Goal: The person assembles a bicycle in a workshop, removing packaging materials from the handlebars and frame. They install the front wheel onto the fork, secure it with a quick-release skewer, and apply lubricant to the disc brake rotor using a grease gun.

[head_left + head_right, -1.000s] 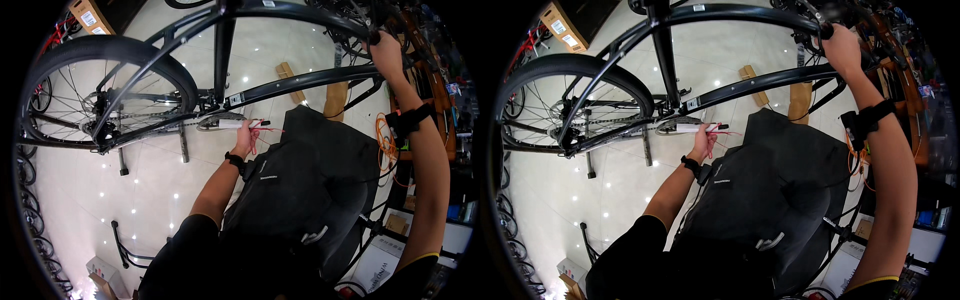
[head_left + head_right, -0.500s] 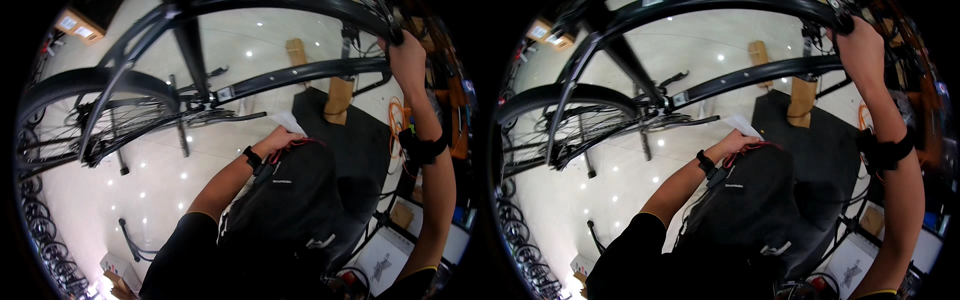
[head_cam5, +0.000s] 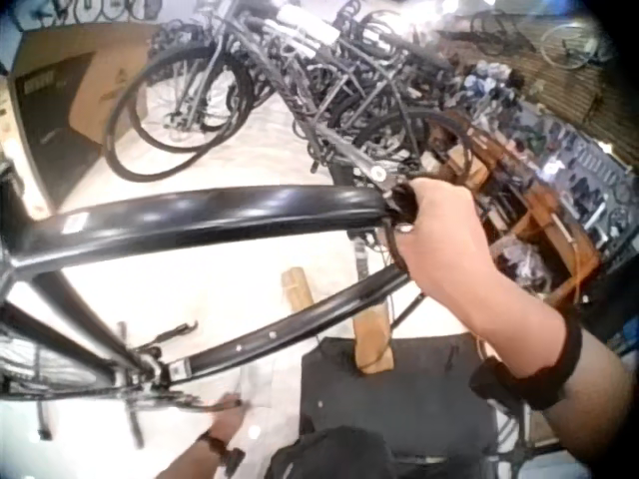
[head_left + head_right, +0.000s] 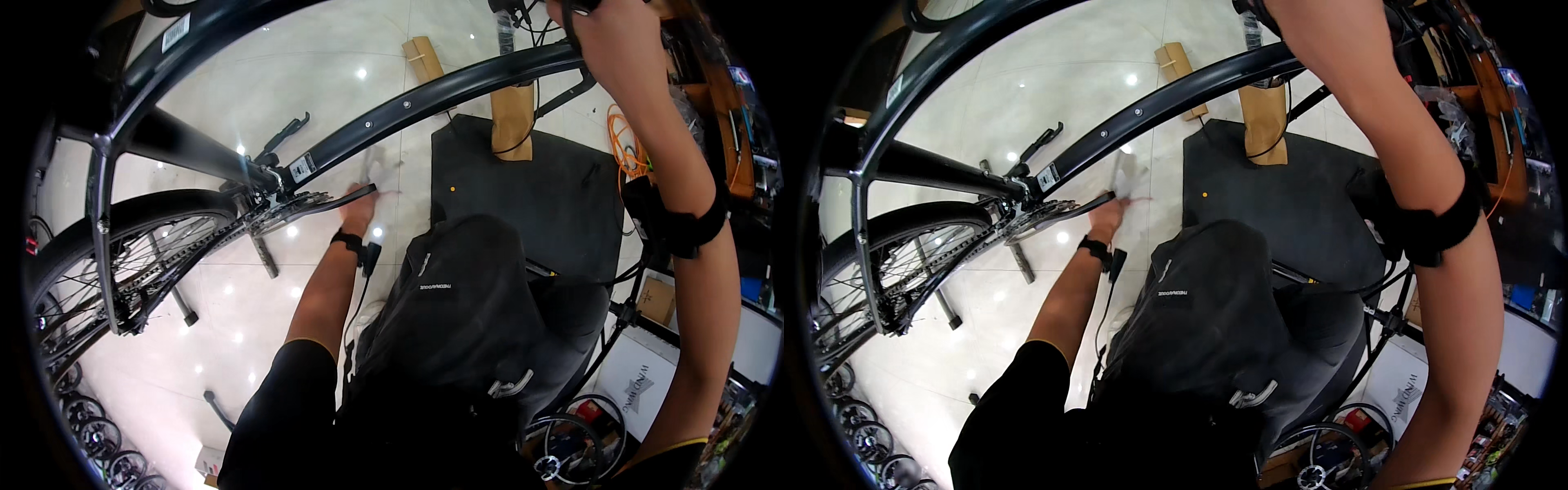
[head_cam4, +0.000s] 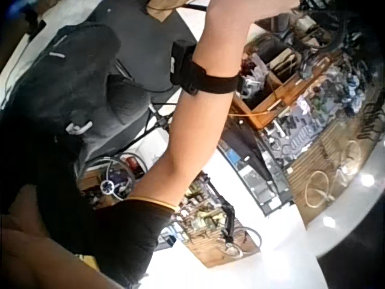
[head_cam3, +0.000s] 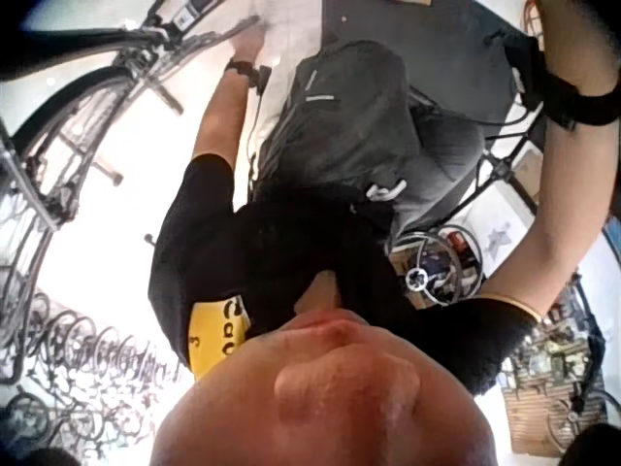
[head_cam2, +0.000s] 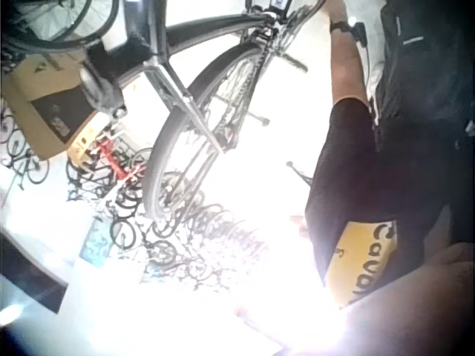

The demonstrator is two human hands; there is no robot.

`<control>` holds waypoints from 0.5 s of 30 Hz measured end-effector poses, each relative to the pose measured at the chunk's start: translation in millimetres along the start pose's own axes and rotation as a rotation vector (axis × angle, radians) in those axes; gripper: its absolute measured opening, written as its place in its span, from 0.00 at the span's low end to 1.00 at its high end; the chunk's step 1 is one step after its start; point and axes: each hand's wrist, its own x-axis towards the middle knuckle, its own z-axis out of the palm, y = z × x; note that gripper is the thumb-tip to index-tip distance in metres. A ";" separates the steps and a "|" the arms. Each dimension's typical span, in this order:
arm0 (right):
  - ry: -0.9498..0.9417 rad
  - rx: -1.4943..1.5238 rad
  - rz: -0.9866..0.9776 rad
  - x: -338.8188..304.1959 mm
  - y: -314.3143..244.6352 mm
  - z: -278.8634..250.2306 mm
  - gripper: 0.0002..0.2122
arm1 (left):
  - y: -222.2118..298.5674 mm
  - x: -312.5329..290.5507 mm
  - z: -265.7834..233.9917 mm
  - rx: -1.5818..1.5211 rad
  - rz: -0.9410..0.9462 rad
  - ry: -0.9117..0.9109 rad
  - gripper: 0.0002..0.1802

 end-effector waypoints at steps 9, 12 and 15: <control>-0.194 -0.026 -0.211 7.7 23.8 -6.2 0.11 | -45.1 -175.7 -114.2 0.311 -0.017 -0.245 0.25; -0.317 0.015 -0.206 10.1 25.6 -11.8 0.13 | -60.3 -275.6 -154.7 0.165 -0.259 -0.230 0.22; -0.384 0.146 -0.163 9.9 29.8 -28.5 0.17 | -19.4 -369.7 -204.5 0.002 -0.489 -0.195 0.23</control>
